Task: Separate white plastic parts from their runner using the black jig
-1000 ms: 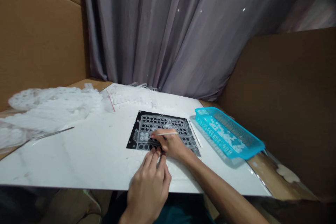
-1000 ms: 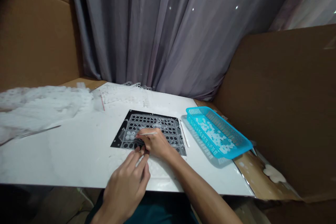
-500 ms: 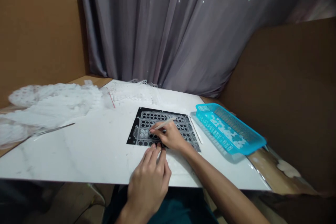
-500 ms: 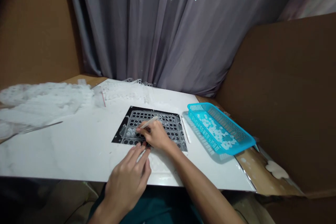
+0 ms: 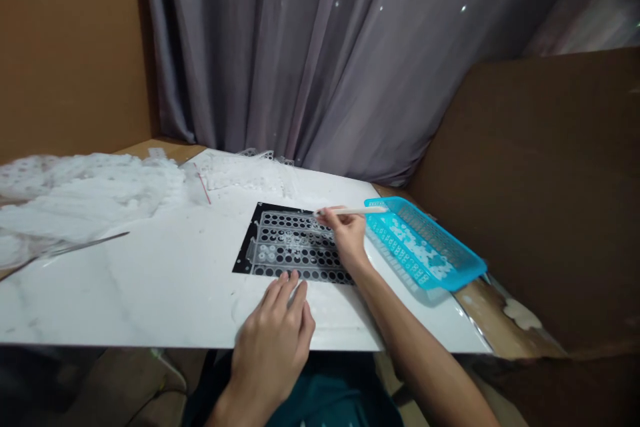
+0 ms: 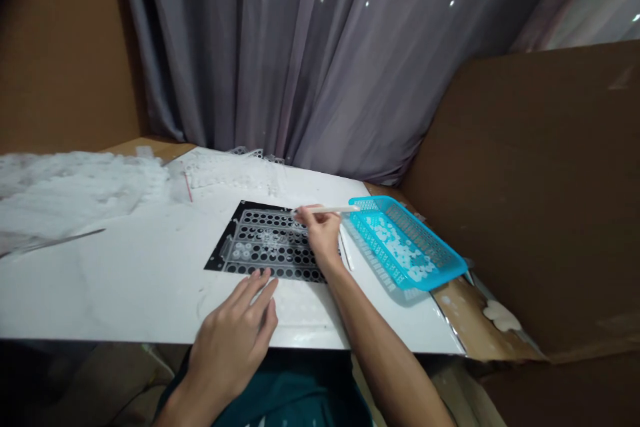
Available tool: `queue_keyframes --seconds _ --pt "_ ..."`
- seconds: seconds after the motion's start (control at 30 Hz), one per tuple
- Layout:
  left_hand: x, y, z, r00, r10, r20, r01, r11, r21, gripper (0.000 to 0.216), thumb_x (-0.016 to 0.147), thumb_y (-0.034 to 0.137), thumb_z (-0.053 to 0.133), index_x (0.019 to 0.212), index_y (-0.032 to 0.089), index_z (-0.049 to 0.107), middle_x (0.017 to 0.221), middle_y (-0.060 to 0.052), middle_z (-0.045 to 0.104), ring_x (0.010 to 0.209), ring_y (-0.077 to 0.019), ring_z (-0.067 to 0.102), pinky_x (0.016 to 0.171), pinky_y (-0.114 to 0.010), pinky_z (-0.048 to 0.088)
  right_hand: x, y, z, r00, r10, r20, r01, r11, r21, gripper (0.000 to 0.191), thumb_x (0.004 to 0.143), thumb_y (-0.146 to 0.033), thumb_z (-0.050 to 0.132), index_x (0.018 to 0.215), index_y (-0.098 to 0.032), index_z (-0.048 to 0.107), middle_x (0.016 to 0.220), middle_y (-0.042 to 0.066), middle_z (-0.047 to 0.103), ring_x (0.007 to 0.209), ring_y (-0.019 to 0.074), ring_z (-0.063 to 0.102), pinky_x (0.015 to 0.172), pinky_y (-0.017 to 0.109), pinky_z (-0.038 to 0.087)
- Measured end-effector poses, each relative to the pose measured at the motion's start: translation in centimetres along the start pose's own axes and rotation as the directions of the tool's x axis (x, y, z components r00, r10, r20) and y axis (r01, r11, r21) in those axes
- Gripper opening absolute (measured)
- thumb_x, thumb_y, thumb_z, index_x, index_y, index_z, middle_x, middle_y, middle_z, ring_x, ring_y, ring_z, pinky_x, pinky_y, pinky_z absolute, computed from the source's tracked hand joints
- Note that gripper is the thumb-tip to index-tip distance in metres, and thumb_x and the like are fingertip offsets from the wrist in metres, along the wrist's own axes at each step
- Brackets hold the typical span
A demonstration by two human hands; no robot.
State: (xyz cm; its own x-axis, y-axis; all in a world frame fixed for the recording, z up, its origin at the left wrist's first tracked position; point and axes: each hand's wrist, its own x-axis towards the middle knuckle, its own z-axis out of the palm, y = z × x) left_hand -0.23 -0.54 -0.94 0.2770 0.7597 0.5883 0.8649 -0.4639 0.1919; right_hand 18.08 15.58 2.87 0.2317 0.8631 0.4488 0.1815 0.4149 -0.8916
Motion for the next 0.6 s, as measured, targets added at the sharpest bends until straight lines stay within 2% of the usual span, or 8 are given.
queue_keyframes --seconds 0.07,0.13,0.2,0.3,0.37,0.47,0.53,0.6 --pt "-0.1 -0.1 0.0 1.000 -0.006 0.010 0.006 1.000 -0.020 0.041 0.105 0.021 0.049 0.140 0.019 0.071 0.147 -0.009 0.070 0.137 -0.0292 0.066 0.105 -0.046 0.063 1.7 -0.6 -3.7 0.973 -0.167 -0.160 0.116 0.950 -0.290 0.042 0.095 -0.056 0.073 0.092 -0.015 0.082 0.088 0.014 0.083 0.083 0.0289 0.080 0.081 0.039 0.063" --pt "-0.1 -0.2 0.0 1.000 -0.010 0.009 0.010 0.999 -0.032 0.042 0.105 0.021 0.050 0.142 0.018 0.070 0.147 -0.009 0.070 0.138 -0.0293 0.065 0.107 -0.047 0.062 3.2 -1.0 -7.5 0.902 -0.340 -0.266 0.134 0.805 -0.577 0.042 0.100 -0.053 0.066 0.105 -0.015 0.084 0.099 0.017 0.084 0.090 0.0313 0.079 0.085 0.042 0.060" --pt "-0.2 -0.2 0.0 1.000 -0.010 0.010 0.011 0.999 -0.034 0.042 0.105 0.021 0.050 0.141 0.018 0.070 0.147 -0.009 0.070 0.138 -0.0295 0.065 0.107 -0.047 0.062 4.3 -1.3 -10.7 0.870 -0.373 -0.323 -0.029 0.615 -0.788 0.042 0.102 -0.050 0.063 0.107 -0.014 0.085 0.097 0.021 0.083 0.089 0.0362 0.079 0.085 0.046 0.057" --pt "-0.2 -0.1 -0.1 1.000 -0.005 0.011 0.005 1.000 -0.024 0.041 0.105 0.021 0.051 0.141 0.017 0.071 0.147 -0.010 0.070 0.138 -0.0300 0.064 0.107 -0.048 0.062 4.8 -1.3 -12.7 0.860 -0.316 -0.402 -0.273 0.380 -0.883 0.042 0.096 -0.047 0.072 0.103 -0.008 0.086 0.096 0.031 0.079 0.095 0.0470 0.077 0.084 0.054 0.055" --pt "-0.2 -0.1 -0.1 1.000 0.001 0.011 0.000 1.000 -0.019 0.041 0.105 0.020 0.051 0.141 0.016 0.070 0.148 -0.012 0.069 0.138 -0.0302 0.064 0.108 -0.048 0.061 4.5 -1.4 -11.8 0.886 -0.308 -0.346 -0.184 0.450 -0.874 0.042 0.096 -0.047 0.072 0.104 -0.009 0.086 0.098 0.030 0.080 0.098 0.0456 0.077 0.087 0.053 0.055" --pt "-0.2 0.0 -0.1 1.000 0.003 0.009 -0.003 1.000 -0.024 0.041 0.104 0.020 0.052 0.142 0.016 0.070 0.148 -0.013 0.069 0.139 -0.0303 0.064 0.109 -0.048 0.061 3.1 -1.7 -7.5 0.955 -0.266 -0.131 0.135 0.783 -0.607 0.040 0.098 -0.050 0.070 0.102 -0.014 0.085 0.102 0.019 0.083 0.097 0.0340 0.078 0.087 0.043 0.058" --pt "-0.2 0.0 -0.1 1.000 0.000 0.004 0.000 0.999 -0.034 0.041 0.104 0.020 0.053 0.142 0.016 0.069 0.147 -0.013 0.069 0.139 -0.0306 0.064 0.109 -0.048 0.060 1.6 -1.9 -3.7 0.990 -0.121 0.069 0.136 0.938 -0.319 0.040 0.097 -0.053 0.072 0.096 -0.014 0.084 0.098 0.014 0.084 0.090 0.0285 0.078 0.080 0.037 0.060" --pt "-0.2 0.0 0.0 1.000 -0.002 -0.002 0.002 0.999 -0.040 0.041 0.104 0.020 0.054 0.141 0.015 0.070 0.146 -0.014 0.070 0.138 -0.0315 0.064 0.110 -0.048 0.060 0.0 -1.9 -0.1 0.949 -0.013 0.314 0.068 0.984 -0.165 0.037 0.096 -0.051 0.075 0.100 -0.016 0.084 0.099 0.011 0.084 0.089 0.0252 0.078 0.080 0.035 0.061"
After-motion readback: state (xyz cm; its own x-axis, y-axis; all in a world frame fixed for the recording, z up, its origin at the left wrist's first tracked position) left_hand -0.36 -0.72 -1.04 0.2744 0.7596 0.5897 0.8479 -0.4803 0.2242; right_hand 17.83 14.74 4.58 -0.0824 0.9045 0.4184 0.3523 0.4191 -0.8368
